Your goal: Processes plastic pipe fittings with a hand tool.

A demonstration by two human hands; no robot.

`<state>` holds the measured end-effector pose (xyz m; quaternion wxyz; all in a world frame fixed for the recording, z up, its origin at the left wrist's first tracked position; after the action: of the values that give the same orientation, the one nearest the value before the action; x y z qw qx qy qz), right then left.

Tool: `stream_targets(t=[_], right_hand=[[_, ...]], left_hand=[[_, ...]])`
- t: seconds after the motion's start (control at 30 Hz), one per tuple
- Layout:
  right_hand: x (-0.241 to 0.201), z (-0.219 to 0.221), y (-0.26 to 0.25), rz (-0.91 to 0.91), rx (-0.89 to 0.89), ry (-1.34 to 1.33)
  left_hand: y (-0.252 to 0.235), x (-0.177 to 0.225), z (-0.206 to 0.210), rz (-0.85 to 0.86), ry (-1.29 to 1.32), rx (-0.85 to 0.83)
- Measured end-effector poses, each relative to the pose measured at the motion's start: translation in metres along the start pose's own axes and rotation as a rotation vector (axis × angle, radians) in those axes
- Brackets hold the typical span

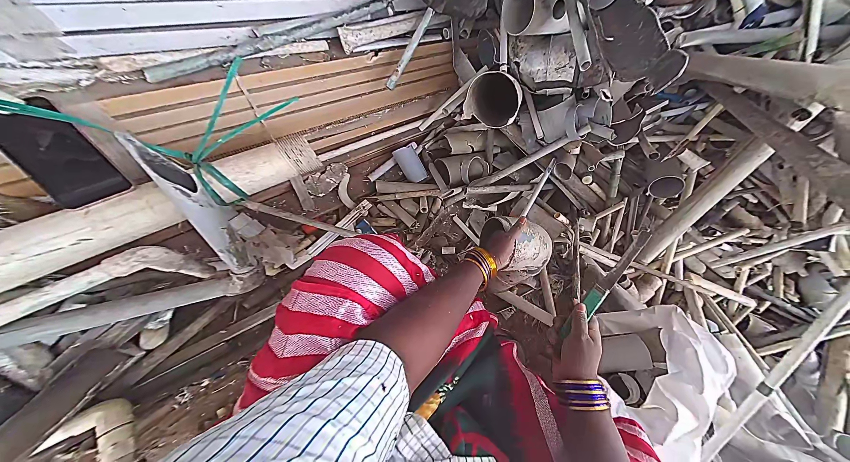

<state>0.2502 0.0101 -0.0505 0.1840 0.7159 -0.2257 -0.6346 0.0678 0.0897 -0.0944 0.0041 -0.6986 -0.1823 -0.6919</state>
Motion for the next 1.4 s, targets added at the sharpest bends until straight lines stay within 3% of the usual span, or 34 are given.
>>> stream_targets(t=[0.1, 0.23, 0.3, 0.37, 0.43, 0.53, 0.6, 0.67, 0.73, 0.83, 0.93, 1.07, 1.13, 1.23, 1.33, 1.4], right_hand=[[0.005, 0.003, 0.008, 0.145, -0.242, 0.299], [0.005, 0.002, -0.006, -0.062, -0.046, -0.062], [0.007, 0.005, -0.001, -0.052, -0.008, -0.095], [0.011, 0.009, 0.008, 0.085, -0.208, 0.134], [0.012, 0.013, 0.012, 0.074, -0.321, 0.224], [0.012, 0.013, 0.002, -0.108, -0.135, -0.017], [0.012, 0.008, -0.001, -0.060, -0.047, -0.031], [0.014, 0.009, 0.009, 0.084, -0.237, 0.197], [0.011, 0.017, 0.014, 0.115, -0.414, 0.300], [0.002, 0.007, 0.001, -0.062, -0.201, 0.183], [-0.008, -0.005, -0.001, -0.104, 0.029, 0.156], [-0.020, -0.002, 0.017, 0.086, -0.338, 0.501], [-0.022, -0.002, 0.019, -0.010, -0.320, 0.388], [-0.020, -0.009, 0.019, -0.081, -0.145, 0.275], [-0.014, -0.010, 0.024, 0.086, -0.275, 0.537], [-0.011, -0.011, 0.027, 0.057, -0.294, 0.469]], left_hand=[[-0.002, 0.000, 0.004, 0.039, 0.024, 0.013], [0.001, 0.000, 0.001, 0.031, -0.008, 0.027], [0.004, 0.002, 0.001, 0.027, -0.030, -0.009], [0.004, 0.005, 0.002, 0.026, -0.061, -0.044], [0.003, 0.007, 0.005, 0.037, -0.059, -0.053], [0.004, 0.004, 0.005, 0.050, -0.013, -0.045], [0.003, 0.005, 0.007, 0.046, -0.003, -0.059], [0.003, 0.004, 0.005, 0.044, -0.015, -0.062], [0.003, 0.003, 0.003, 0.078, -0.009, -0.027], [0.009, 0.007, 0.011, 0.129, 0.100, 0.044], [0.011, 0.005, 0.015, 0.139, 0.037, 0.029], [0.021, 0.010, 0.017, 0.207, -0.045, 0.003], [0.026, 0.012, 0.014, 0.245, -0.057, -0.012], [0.031, 0.010, 0.018, 0.252, -0.063, -0.022], [0.032, 0.002, 0.014, 0.298, -0.079, -0.043], [0.033, -0.002, 0.011, 0.323, -0.091, -0.058]])
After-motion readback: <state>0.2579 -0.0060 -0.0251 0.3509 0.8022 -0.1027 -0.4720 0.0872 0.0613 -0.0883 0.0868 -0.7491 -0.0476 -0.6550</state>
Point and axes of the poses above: each hand's wrist, its own y-axis away from the middle knuckle, its own z-axis out of the palm, x = y × z, the point moved 1 cm from there along -y, towards the middle knuckle, and after that the axes turned 13 degrees about z, right-handed, at the moved point
